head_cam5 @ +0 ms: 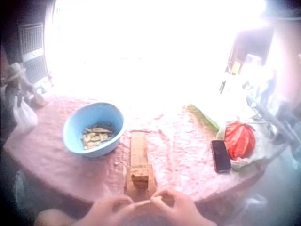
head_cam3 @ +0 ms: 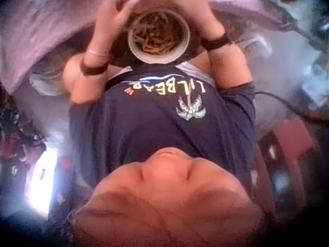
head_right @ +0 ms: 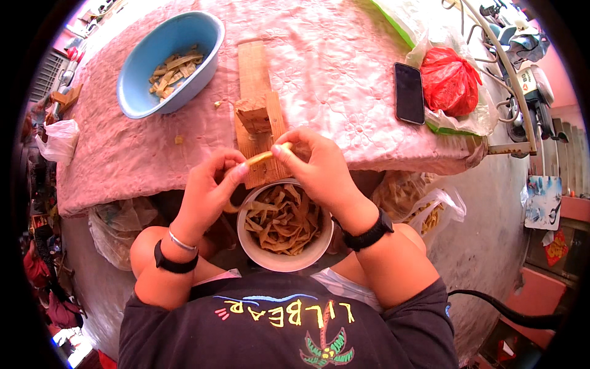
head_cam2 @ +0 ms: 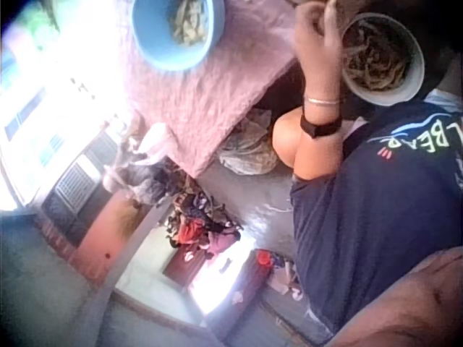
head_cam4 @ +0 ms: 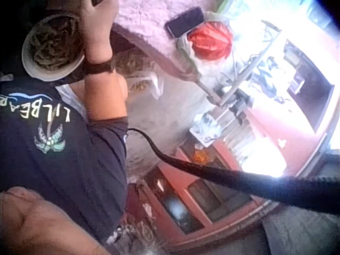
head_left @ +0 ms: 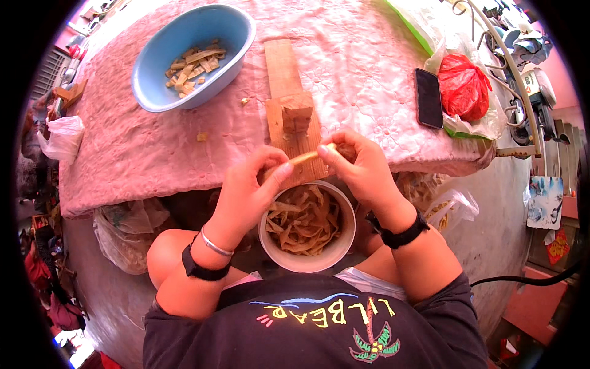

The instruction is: The person knots several yellow dough-like strips by hand, one at a time, and places them into a white bowl.

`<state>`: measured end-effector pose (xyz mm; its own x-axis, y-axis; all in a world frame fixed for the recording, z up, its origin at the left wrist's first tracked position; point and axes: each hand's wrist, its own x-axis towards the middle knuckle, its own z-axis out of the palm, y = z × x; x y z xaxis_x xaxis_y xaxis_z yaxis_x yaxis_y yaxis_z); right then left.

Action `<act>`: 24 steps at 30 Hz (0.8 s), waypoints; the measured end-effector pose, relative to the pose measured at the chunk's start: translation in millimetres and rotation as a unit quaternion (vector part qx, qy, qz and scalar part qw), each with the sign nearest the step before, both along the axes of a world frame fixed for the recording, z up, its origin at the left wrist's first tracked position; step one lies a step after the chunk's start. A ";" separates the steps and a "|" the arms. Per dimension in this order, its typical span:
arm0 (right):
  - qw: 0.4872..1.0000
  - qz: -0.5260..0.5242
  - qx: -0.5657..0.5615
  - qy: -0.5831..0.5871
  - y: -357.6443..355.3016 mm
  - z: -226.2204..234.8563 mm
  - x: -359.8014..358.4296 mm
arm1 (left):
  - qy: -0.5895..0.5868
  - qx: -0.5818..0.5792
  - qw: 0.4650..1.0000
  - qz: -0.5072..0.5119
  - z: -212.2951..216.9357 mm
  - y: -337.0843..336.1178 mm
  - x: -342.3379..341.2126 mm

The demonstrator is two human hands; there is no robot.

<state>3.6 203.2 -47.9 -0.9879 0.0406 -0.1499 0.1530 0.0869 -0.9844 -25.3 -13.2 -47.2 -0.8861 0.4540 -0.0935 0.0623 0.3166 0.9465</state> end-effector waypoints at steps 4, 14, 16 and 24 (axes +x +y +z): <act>0.992 -0.024 0.108 0.056 -1.8 -20.6 -10.3 | 0.048 0.016 0.997 0.066 -15.5 7.5 -14.2; 0.953 0.225 0.200 0.028 23.9 24.8 13.4 | -0.089 0.097 0.991 0.034 9.5 -1.6 2.6; 0.961 0.175 0.180 0.119 11.6 24.0 27.9 | -0.126 0.180 0.975 -0.021 20.6 0.1 16.3; 0.908 -0.067 -0.406 -0.076 -33.4 51.4 45.7 | -0.185 0.182 0.965 -0.046 38.4 19.9 44.1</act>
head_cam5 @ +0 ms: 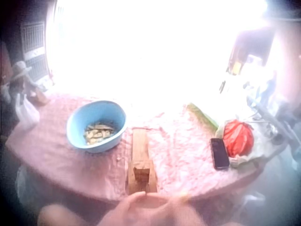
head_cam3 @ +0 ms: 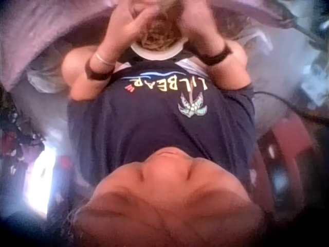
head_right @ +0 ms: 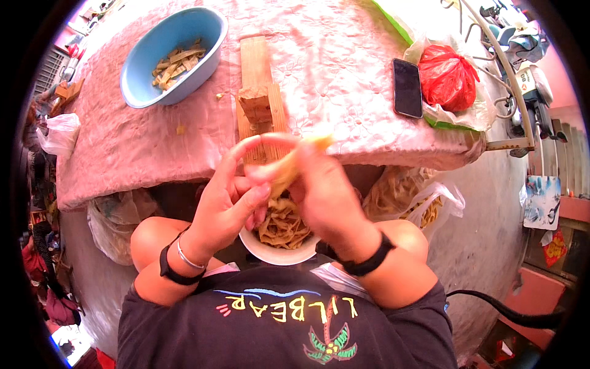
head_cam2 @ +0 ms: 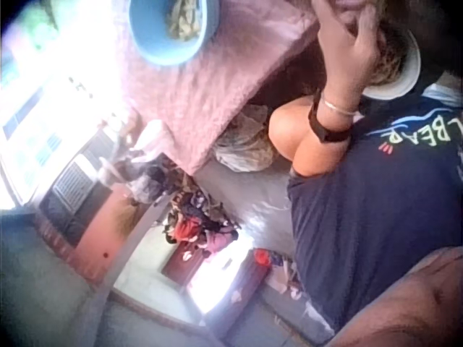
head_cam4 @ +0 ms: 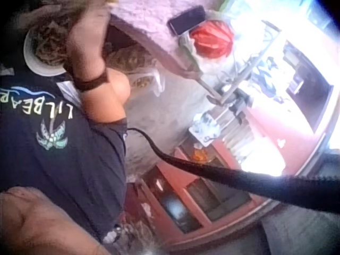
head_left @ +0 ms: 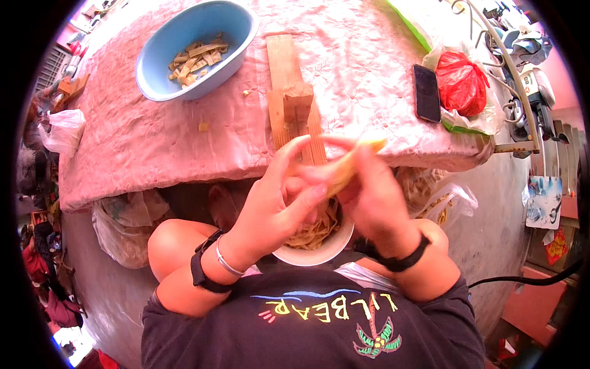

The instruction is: The person knots several yellow dough-like strips by hand, one at a time, and places them into a white bowl.

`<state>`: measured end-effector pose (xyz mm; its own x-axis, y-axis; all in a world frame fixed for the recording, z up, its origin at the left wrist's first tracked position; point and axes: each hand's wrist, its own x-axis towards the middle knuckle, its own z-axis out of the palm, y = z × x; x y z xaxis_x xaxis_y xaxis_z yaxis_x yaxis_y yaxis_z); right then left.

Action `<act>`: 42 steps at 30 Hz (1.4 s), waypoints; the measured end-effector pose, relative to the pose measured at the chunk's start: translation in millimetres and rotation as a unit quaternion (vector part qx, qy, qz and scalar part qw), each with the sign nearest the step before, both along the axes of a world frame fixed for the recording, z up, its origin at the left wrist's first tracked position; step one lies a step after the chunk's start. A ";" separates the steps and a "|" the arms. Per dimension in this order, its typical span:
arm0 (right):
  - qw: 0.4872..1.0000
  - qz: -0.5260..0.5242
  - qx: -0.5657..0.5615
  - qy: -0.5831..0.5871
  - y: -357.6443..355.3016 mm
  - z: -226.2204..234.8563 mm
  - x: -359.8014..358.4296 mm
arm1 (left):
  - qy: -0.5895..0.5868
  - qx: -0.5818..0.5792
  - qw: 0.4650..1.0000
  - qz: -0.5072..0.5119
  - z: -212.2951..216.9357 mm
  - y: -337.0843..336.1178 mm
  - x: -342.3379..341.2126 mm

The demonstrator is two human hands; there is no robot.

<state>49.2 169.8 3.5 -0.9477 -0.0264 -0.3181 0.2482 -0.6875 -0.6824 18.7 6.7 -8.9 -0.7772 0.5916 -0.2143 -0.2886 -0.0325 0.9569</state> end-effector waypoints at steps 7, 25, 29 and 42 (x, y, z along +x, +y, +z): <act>0.767 0.240 0.565 0.185 60.5 10.8 -12.9 | 0.180 -0.004 0.983 -0.013 13.9 -17.7 -19.8; 0.920 0.190 0.295 0.174 18.7 -12.4 11.8 | 0.192 -0.088 0.977 0.038 11.0 -5.5 -14.2; 0.911 0.146 0.329 0.201 18.8 -12.6 7.3 | 0.385 -0.059 0.920 -0.040 7.2 -1.2 6.6; 0.963 0.122 0.148 0.189 22.9 -12.5 14.4 | 0.060 0.118 0.990 -0.040 -14.6 0.1 -14.0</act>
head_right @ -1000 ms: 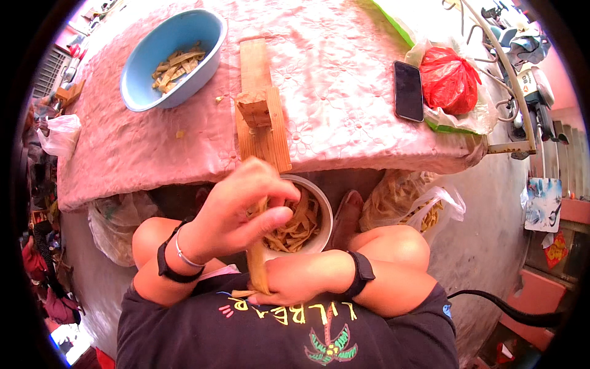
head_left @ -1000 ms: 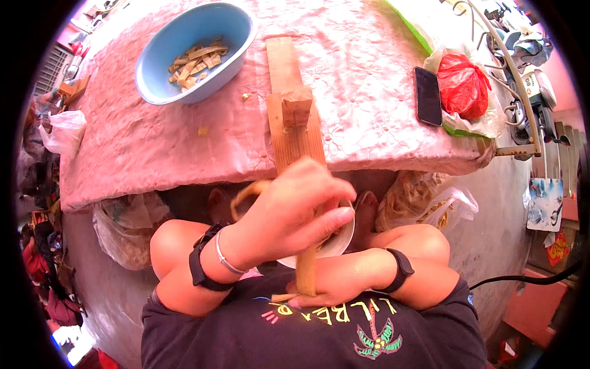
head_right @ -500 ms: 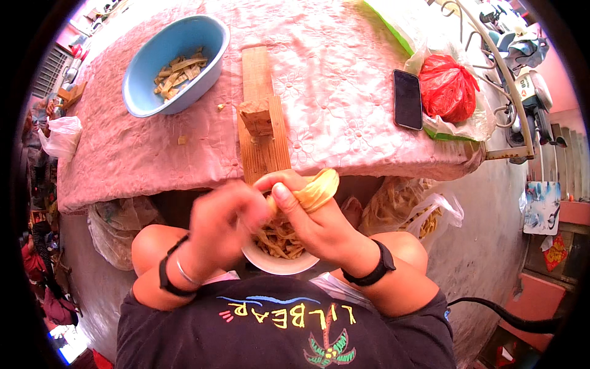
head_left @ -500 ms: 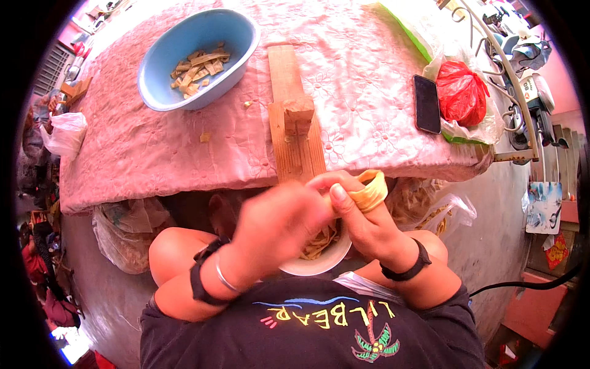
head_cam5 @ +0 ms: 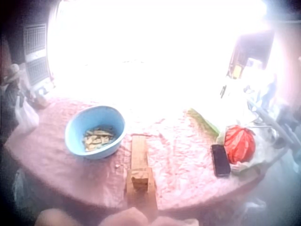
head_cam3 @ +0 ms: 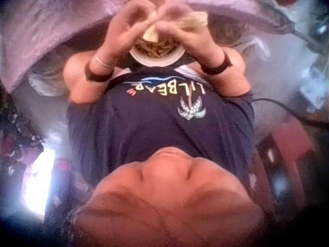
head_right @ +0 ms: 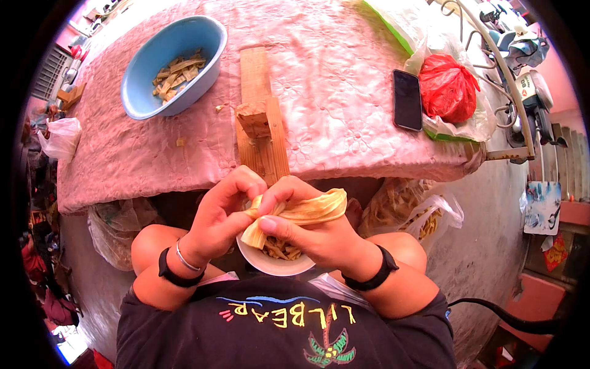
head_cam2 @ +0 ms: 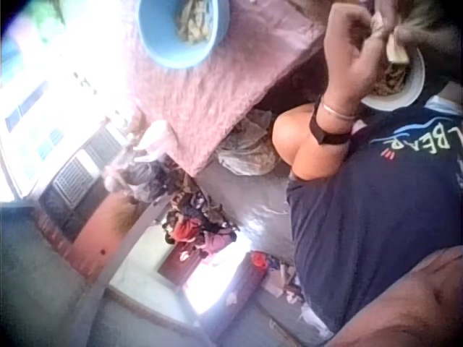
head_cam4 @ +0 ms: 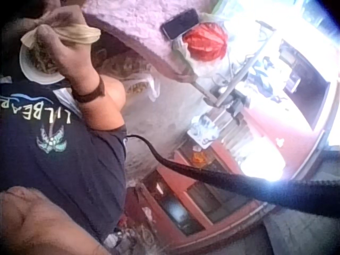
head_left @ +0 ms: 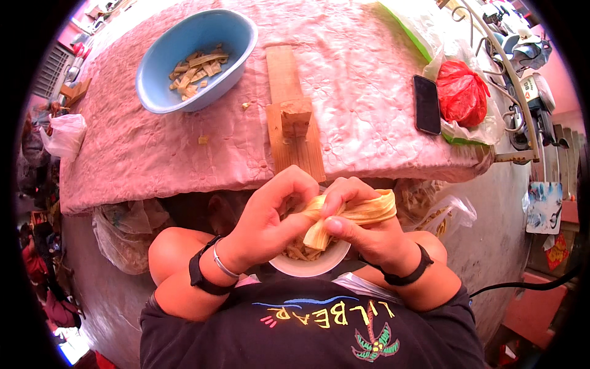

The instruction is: The person knots several yellow dough-like strips by hand, one at a time, and places them into a white bowl.

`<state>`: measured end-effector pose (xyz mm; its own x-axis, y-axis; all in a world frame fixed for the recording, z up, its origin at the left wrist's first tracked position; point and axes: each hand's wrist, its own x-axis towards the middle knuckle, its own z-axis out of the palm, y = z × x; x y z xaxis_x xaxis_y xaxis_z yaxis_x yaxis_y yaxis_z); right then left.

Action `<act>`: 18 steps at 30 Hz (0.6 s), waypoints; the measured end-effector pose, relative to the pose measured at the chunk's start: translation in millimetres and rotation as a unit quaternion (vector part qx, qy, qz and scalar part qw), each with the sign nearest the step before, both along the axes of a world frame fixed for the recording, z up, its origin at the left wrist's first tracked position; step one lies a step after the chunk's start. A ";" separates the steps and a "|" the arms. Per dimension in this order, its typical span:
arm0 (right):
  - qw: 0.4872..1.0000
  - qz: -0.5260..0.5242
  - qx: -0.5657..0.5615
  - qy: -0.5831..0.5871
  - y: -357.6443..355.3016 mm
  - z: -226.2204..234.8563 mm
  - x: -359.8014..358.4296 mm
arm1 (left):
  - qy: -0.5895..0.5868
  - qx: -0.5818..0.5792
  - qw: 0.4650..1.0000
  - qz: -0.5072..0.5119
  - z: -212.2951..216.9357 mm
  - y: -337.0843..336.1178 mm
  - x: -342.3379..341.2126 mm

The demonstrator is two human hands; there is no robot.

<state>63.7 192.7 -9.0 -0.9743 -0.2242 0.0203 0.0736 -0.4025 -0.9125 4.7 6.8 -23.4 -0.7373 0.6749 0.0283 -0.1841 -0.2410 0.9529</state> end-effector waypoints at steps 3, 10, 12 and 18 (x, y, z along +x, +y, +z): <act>0.987 -0.054 0.109 0.104 -6.0 -0.3 1.8 | -0.082 0.021 0.996 0.007 3.7 -0.4 1.2; 0.854 -0.190 0.433 0.219 -15.6 -13.6 3.7 | 0.143 -0.207 0.959 0.129 9.0 5.0 7.3; 0.889 -0.189 0.395 0.134 -12.3 -16.0 4.2 | 0.435 -0.208 0.859 0.173 11.6 12.1 8.9; 0.883 -0.181 0.396 0.178 -4.4 -17.5 4.1 | 0.194 -0.126 0.956 0.180 3.1 13.2 16.5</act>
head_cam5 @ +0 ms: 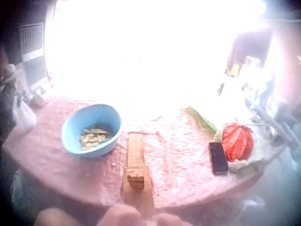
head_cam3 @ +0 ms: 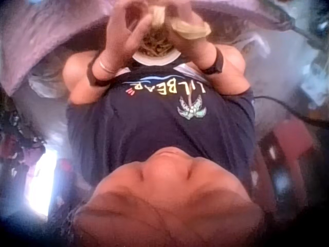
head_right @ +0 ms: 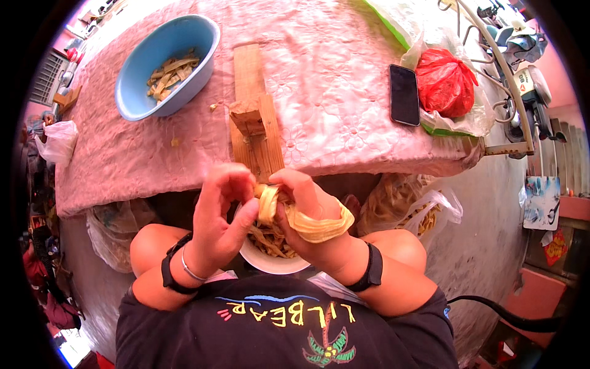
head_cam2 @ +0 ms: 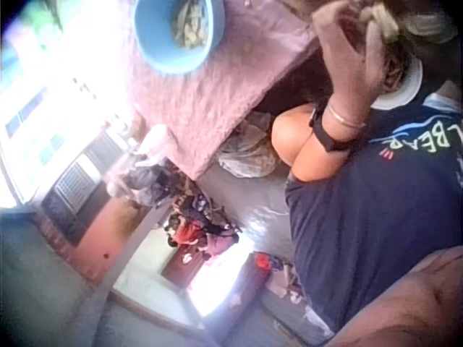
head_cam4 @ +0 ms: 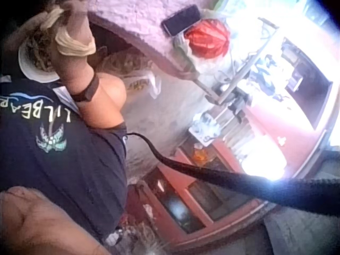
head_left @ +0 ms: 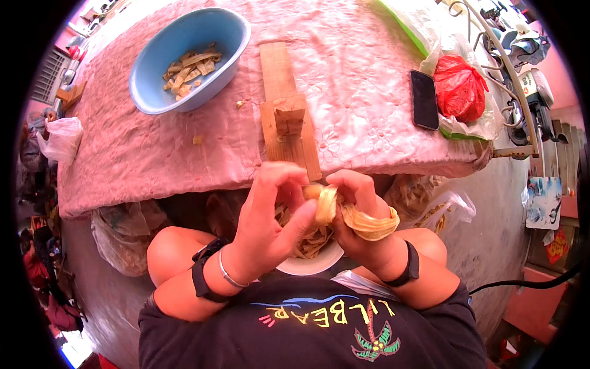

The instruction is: The person knots several yellow dough-like strips by hand, one at a time, and places them into a white bowl.

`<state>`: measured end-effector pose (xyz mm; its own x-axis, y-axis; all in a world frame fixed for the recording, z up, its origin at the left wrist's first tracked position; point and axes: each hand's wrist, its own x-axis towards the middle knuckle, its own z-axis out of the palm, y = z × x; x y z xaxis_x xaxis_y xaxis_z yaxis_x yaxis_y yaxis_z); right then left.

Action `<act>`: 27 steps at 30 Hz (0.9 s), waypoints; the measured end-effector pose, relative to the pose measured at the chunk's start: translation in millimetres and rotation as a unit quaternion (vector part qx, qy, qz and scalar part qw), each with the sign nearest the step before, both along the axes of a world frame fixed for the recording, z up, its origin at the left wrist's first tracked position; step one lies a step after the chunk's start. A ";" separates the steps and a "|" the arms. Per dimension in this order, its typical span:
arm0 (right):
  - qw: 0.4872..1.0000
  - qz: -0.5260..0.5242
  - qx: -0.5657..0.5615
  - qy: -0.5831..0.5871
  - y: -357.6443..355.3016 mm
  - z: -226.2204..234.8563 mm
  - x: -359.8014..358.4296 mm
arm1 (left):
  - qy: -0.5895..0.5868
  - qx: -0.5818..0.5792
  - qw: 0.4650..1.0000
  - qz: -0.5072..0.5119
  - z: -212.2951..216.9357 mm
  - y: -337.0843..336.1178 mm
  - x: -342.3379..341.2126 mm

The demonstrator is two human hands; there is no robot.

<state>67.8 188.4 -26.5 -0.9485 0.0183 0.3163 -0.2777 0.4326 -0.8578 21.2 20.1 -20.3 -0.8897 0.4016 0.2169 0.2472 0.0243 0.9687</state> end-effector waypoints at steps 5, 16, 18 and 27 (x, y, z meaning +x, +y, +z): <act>0.996 0.061 0.059 0.020 4.7 -0.7 -0.8 | 0.099 -0.091 0.981 -0.137 2.8 -13.8 -14.4; 0.966 0.143 0.211 0.051 28.6 7.4 -20.1 | 0.055 -0.122 0.978 -0.163 16.5 -26.6 -34.4; 0.968 0.156 0.190 0.054 22.4 3.4 -17.6 | -0.037 -0.130 0.971 -0.197 23.2 -18.6 -24.4; 0.976 0.186 0.097 -0.055 22.2 11.5 -17.1 | 0.010 -0.127 0.974 -0.187 14.3 -19.3 -17.8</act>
<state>50.7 210.6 -14.9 -0.9065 -0.3838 0.1762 -0.3577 0.4759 -0.8035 3.4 0.8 -6.0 -0.6672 0.7401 0.0838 0.3028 0.1668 0.9383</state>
